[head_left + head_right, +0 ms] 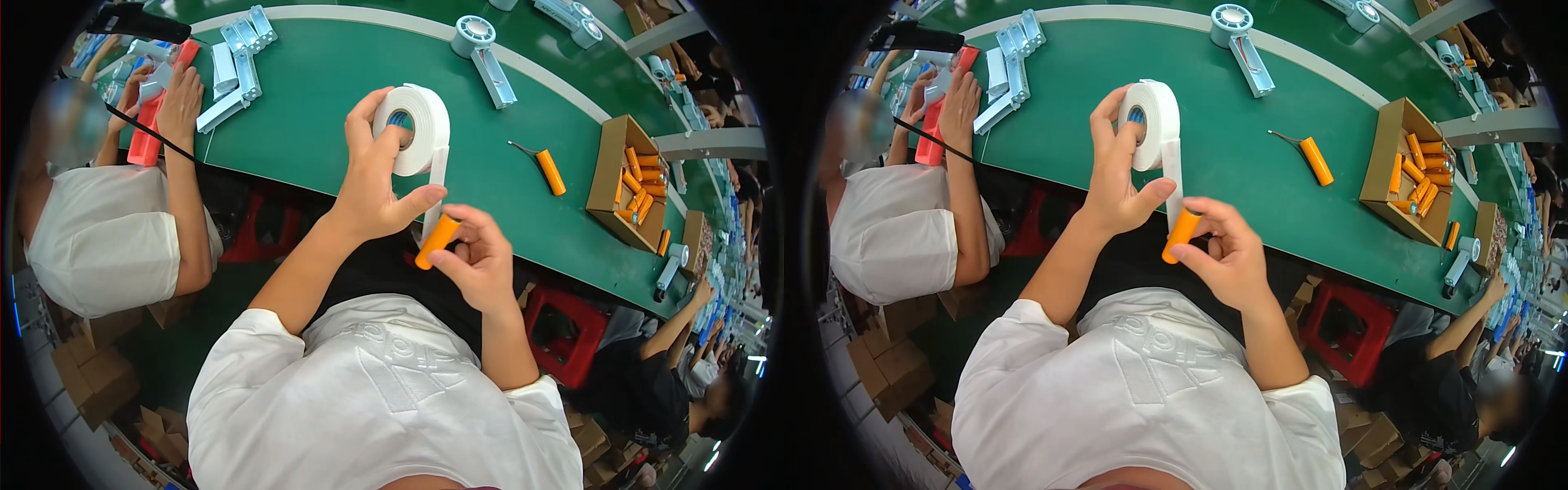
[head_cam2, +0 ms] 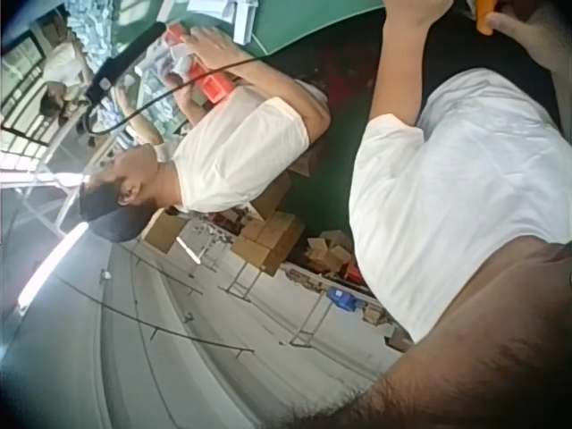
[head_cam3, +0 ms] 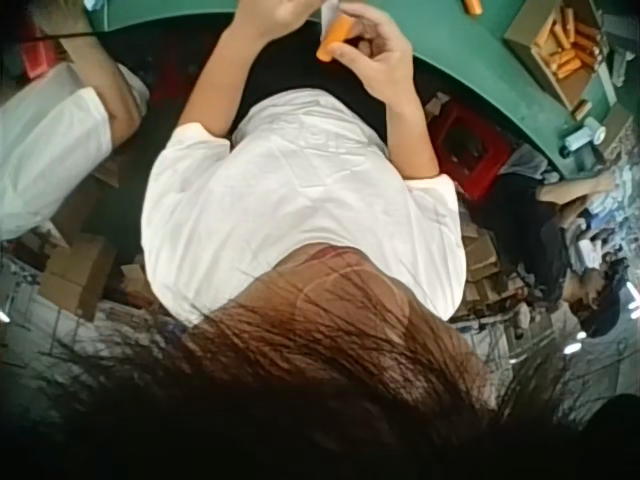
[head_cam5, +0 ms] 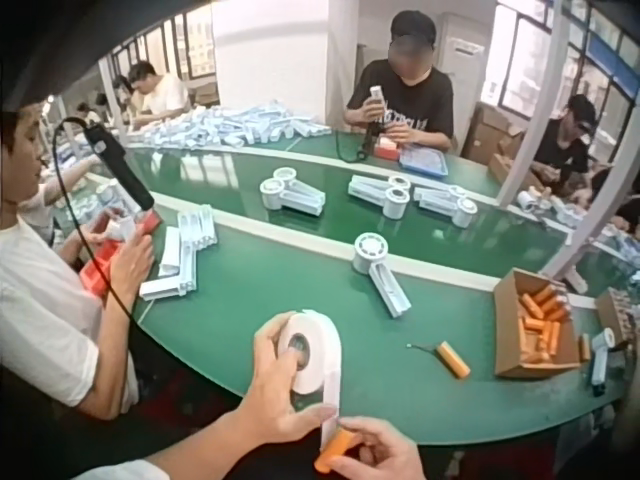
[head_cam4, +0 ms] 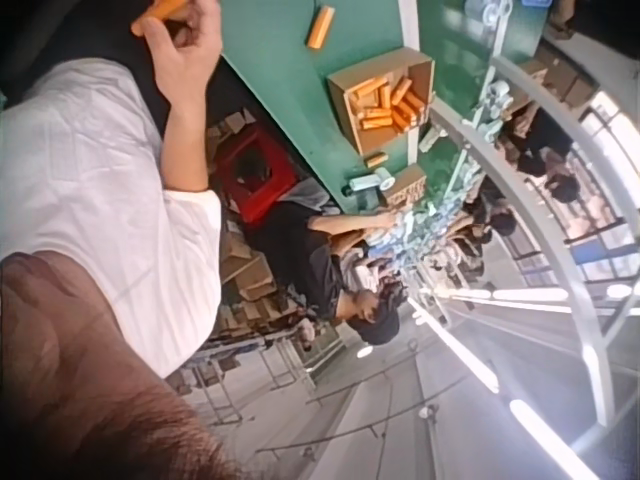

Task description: The person is applying white tape to small orange cylindrical parts and assembling them into blue plastic housings on an assembly line.

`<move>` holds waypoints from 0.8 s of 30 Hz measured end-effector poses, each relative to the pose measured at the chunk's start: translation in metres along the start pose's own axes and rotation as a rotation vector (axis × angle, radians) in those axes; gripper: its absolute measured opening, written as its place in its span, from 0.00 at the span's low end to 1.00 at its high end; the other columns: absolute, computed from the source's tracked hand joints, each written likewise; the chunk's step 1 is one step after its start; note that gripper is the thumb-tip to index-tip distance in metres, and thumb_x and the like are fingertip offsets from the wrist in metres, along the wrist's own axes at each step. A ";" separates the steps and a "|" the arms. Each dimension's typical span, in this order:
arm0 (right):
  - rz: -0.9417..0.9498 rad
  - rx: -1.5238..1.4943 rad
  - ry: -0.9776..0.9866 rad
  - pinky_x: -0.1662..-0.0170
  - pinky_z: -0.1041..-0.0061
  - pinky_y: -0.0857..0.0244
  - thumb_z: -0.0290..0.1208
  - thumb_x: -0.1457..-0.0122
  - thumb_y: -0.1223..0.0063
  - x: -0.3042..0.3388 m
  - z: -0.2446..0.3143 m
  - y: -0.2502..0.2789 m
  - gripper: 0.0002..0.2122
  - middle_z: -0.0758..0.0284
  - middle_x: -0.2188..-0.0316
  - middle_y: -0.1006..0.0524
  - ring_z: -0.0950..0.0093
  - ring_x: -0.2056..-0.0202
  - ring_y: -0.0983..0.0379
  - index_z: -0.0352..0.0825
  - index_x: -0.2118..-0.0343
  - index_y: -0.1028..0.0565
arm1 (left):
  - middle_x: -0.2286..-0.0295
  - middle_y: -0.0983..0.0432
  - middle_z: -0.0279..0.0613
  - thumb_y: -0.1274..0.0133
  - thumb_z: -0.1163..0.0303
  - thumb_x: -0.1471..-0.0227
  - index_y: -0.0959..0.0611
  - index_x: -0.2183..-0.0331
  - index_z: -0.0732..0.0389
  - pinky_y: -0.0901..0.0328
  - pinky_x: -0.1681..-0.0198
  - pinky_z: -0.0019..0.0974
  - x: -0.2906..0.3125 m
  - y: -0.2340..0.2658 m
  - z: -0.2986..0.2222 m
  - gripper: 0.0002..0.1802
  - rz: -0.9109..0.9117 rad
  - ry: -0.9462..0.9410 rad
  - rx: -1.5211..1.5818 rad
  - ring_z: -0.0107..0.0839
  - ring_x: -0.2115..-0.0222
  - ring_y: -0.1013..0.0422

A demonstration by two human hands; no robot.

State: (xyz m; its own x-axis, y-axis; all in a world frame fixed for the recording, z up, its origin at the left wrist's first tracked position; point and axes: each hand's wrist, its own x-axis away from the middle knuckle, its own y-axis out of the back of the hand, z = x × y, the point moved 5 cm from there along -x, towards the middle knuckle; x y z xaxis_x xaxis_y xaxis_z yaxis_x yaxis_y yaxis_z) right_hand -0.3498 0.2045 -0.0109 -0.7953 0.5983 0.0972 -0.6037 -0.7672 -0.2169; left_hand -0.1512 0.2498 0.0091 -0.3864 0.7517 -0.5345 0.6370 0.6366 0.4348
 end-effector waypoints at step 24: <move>0.247 0.441 -0.257 0.72 0.88 0.44 0.18 0.46 0.29 -0.038 0.111 0.035 0.26 0.69 0.74 0.20 0.87 0.76 0.34 0.32 0.41 0.19 | 0.36 0.36 0.54 0.30 0.65 0.66 0.23 0.66 0.58 0.34 0.37 0.47 0.026 0.006 -0.037 0.23 0.454 -0.479 -0.095 0.54 0.39 0.36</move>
State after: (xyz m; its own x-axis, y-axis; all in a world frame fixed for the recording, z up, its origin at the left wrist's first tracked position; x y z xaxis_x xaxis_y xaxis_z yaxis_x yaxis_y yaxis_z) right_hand -0.3469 0.1288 0.0856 -0.8703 0.3557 0.3405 -0.3200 -0.9342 0.1578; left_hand -0.1816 0.2790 0.0246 0.2594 0.8028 -0.5369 0.5968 0.3038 0.7426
